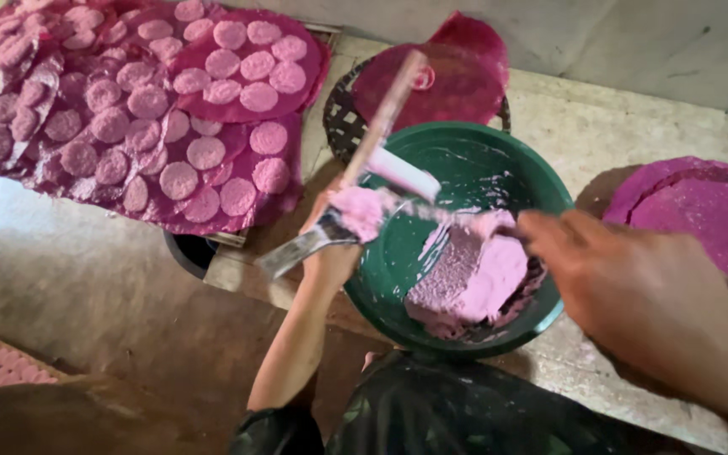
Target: The person scoops pink paste from a green bucket and presses it into circular molds on a pink glittery mat using a metal ring and a cylindrical tool. They repeat this process to form multiple pink circular pieces and arrange them on the mat.
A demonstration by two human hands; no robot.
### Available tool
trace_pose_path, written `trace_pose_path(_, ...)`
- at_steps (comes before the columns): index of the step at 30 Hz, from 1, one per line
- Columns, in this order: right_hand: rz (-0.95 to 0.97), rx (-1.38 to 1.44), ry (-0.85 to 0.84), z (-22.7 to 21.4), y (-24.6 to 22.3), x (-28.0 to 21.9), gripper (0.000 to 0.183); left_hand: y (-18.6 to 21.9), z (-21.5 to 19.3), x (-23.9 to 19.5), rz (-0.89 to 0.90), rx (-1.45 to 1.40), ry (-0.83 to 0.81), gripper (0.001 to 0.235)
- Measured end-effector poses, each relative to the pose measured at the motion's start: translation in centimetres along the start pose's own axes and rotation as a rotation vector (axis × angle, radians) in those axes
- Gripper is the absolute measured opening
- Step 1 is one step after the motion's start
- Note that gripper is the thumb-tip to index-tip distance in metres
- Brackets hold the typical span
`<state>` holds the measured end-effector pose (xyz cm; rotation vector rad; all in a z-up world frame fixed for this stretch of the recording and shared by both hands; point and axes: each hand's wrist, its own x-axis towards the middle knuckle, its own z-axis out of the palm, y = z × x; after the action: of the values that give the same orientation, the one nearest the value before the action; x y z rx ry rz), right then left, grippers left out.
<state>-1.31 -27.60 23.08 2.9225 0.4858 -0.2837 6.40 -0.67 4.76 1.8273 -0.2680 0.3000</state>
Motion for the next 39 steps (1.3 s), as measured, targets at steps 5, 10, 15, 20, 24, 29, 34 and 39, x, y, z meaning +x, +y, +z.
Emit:
trace_pose_path(5,-0.166,0.832,0.555,7.8,-4.2,6.2,0.049,1.4,1.1,0.8,0.108,0.177,0.006,0.059)
trace_pose_path(10,-0.195,1.103,0.354,14.5,-5.3,4.5,0.05,3.3,-0.4,3.9,0.16,0.468,0.219,0.063)
trace_pose_path(15,0.273,1.083,-0.046,14.0,-0.7,5.2,0.047,3.9,0.8,3.5,0.002,0.818,-0.02,0.067)
trace_pose_path(20,-0.087,1.111,0.475,16.6,-4.2,6.6,0.045,3.0,1.9,3.1,0.041,0.904,-0.024,0.07)
trace_pose_path(24,-0.109,1.127,0.427,16.7,-5.5,4.3,0.044,1.4,0.9,3.5,0.145,0.847,0.01,0.078)
trace_pose_path(29,-0.038,1.109,0.309,13.8,-3.4,4.9,0.044,0.1,1.3,3.1,0.175,0.905,-0.031,0.077)
trace_pose_path(34,-0.099,1.002,0.271,13.3,-0.9,2.3,0.039,-1.5,-0.7,4.2,0.205,0.609,-0.012,0.033)
trace_pose_path(39,-0.084,0.708,-0.065,15.3,0.1,0.9,0.056,-2.5,-3.9,4.1,-0.712,-0.098,0.358,0.015)
